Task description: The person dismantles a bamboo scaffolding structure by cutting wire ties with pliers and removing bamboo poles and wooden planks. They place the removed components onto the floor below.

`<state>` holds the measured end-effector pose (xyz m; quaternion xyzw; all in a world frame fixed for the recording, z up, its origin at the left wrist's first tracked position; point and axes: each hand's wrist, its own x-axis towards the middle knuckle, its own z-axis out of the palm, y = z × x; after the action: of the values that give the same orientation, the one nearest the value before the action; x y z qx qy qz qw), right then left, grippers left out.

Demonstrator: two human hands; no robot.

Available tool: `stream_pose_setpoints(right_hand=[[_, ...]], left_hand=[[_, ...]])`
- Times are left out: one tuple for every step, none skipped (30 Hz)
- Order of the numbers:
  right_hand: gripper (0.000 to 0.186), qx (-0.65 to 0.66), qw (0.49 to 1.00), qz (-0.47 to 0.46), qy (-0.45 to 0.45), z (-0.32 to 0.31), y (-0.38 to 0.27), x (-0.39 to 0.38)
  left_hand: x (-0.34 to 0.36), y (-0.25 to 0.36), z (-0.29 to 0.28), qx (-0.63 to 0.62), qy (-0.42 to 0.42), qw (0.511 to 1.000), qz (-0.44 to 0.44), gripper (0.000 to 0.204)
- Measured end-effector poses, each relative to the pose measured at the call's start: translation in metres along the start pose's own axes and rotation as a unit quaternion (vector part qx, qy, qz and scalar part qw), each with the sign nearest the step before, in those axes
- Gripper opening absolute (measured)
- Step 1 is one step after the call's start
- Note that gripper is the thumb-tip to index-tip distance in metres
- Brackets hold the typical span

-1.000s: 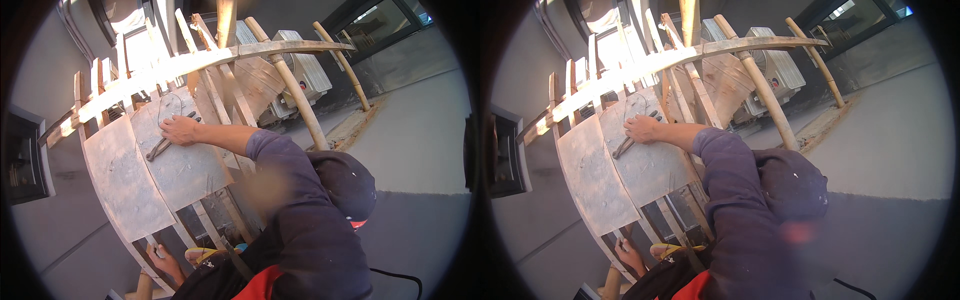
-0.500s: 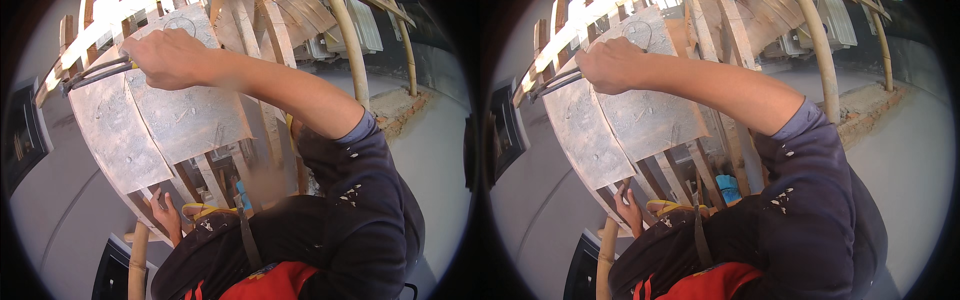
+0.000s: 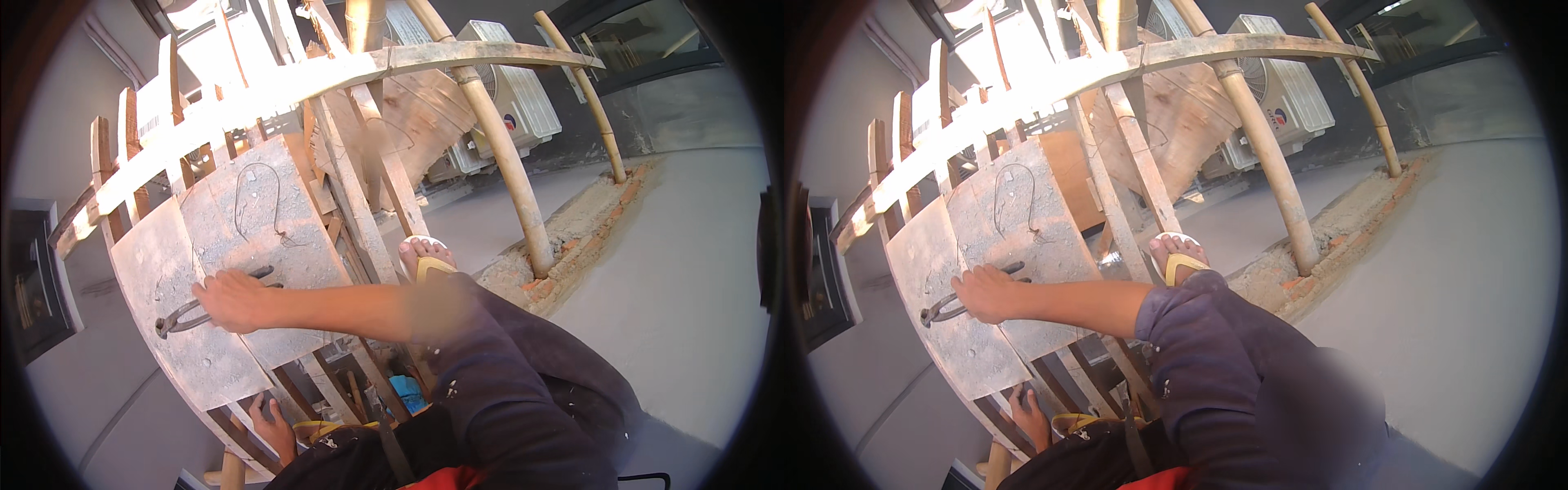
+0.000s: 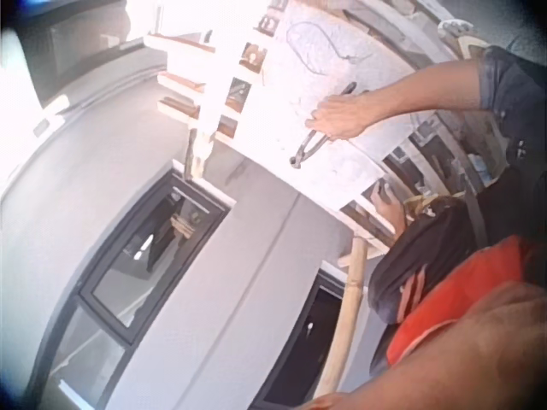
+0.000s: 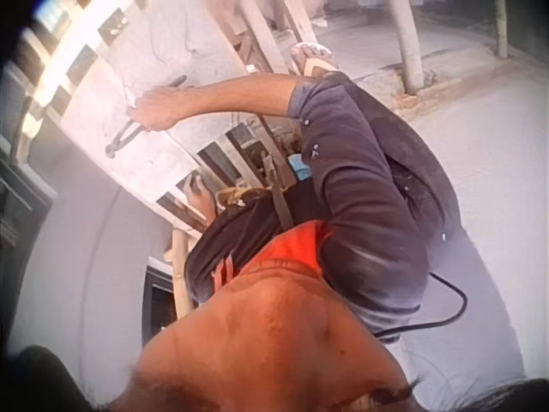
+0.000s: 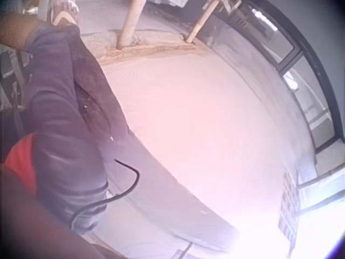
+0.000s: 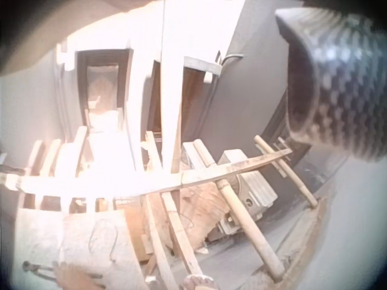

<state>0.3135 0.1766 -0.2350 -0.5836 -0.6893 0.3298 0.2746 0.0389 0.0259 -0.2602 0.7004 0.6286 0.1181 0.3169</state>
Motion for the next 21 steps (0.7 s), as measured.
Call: stream_pose_setpoints(right_hand=[[0.047, -0.004, 0.999, 0.022, -0.029, 0.014, 0.000, 0.004], [0.047, -0.010, 0.997, 0.047, -0.056, 0.028, 0.003, 0.009], [0.043, -0.035, 0.997, 0.049, -0.045, 0.042, 0.006, 0.013], [0.039, -0.061, 0.996, 0.054, -0.035, 0.055, 0.011, 0.015], [0.036, -0.079, 0.995, 0.050, -0.028, 0.064, 0.008, 0.020], [0.028, -0.100, 0.993, 0.060, -0.006, 0.072, 0.010, 0.026], [0.027, -0.110, 0.992, 0.065, 0.018, 0.082, 0.012, 0.030], [0.025, -0.122, 0.989, 0.069, 0.044, 0.088, 0.016, 0.036], [0.024, -0.135, 0.986, 0.075, 0.071, 0.094, 0.021, 0.040], [0.024, -0.157, 0.981, 0.083, 0.083, 0.099, 0.023, 0.043], [0.024, -0.162, 0.979, 0.085, 0.089, 0.102, 0.023, 0.047], [0.024, -0.167, 0.977, 0.089, 0.095, 0.104, 0.025, 0.051], [0.024, -0.171, 0.975, 0.095, 0.101, 0.106, 0.027, 0.053], [0.023, -0.179, 0.974, 0.091, 0.103, 0.105, 0.029, 0.053], [0.023, -0.187, 0.973, 0.087, 0.106, 0.104, 0.031, 0.053], [0.023, -0.199, 0.970, 0.084, 0.110, 0.102, 0.036, 0.053], [0.023, -0.203, 0.969, 0.079, 0.117, 0.102, 0.038, 0.052], [0.022, -0.207, 0.967, 0.075, 0.125, 0.101, 0.040, 0.050], [0.022, -0.212, 0.966, 0.071, 0.133, 0.100, 0.043, 0.049], [0.021, -0.218, 0.964, 0.069, 0.135, 0.099, 0.047, 0.048], [0.020, -0.224, 0.963, 0.068, 0.135, 0.097, 0.051, 0.045]], left_hand=[[0.001, 0.007, 0.002, -0.008, -0.006, 1.000, -0.007, 0.027], [0.002, 0.012, 0.005, -0.019, -0.013, 1.000, -0.013, 0.027], [0.001, 0.013, 0.006, -0.023, -0.013, 1.000, -0.015, 0.028], [-0.001, 0.010, 0.008, -0.028, -0.016, 0.999, -0.016, 0.028], [-0.006, 0.006, 0.006, -0.027, -0.011, 0.999, -0.025, 0.028], [-0.010, 0.003, 0.007, -0.035, 0.003, 0.999, -0.023, 0.028], [-0.018, -0.004, 0.008, -0.037, 0.010, 0.999, -0.025, 0.028], [-0.022, -0.013, 0.011, -0.041, 0.020, 0.999, -0.024, 0.028], [-0.026, -0.019, 0.013, -0.046, 0.027, 0.998, -0.022, 0.028], [-0.032, -0.020, 0.010, -0.031, 0.022, 0.999, -0.030, 0.029], [-0.038, -0.020, 0.007, -0.034, 0.027, 0.998, -0.042, 0.030], [-0.043, -0.020, 0.005, -0.036, 0.030, 0.997, -0.053, 0.030], [-0.048, -0.024, 0.005, -0.038, 0.031, 0.997, -0.065, 0.030], [-0.054, -0.030, 0.005, -0.032, 0.037, 0.997, -0.065, 0.030], [-0.060, -0.035, 0.003, -0.033, 0.040, 0.996, -0.071, 0.031], [-0.064, -0.036, 0.004, -0.037, 0.042, 0.996, -0.075, 0.031], [-0.068, -0.037, 0.005, -0.042, 0.044, 0.995, -0.079, 0.031], [-0.074, -0.042, 0.005, -0.045, 0.049, 0.995, -0.080, 0.032], [-0.078, -0.045, 0.006, -0.043, 0.050, 0.994, -0.086, 0.032], [-0.081, -0.047, 0.008, -0.042, 0.050, 0.994, -0.091, 0.032], [-0.086, -0.047, 0.012, -0.041, 0.050, 0.993, -0.097, 0.032]])
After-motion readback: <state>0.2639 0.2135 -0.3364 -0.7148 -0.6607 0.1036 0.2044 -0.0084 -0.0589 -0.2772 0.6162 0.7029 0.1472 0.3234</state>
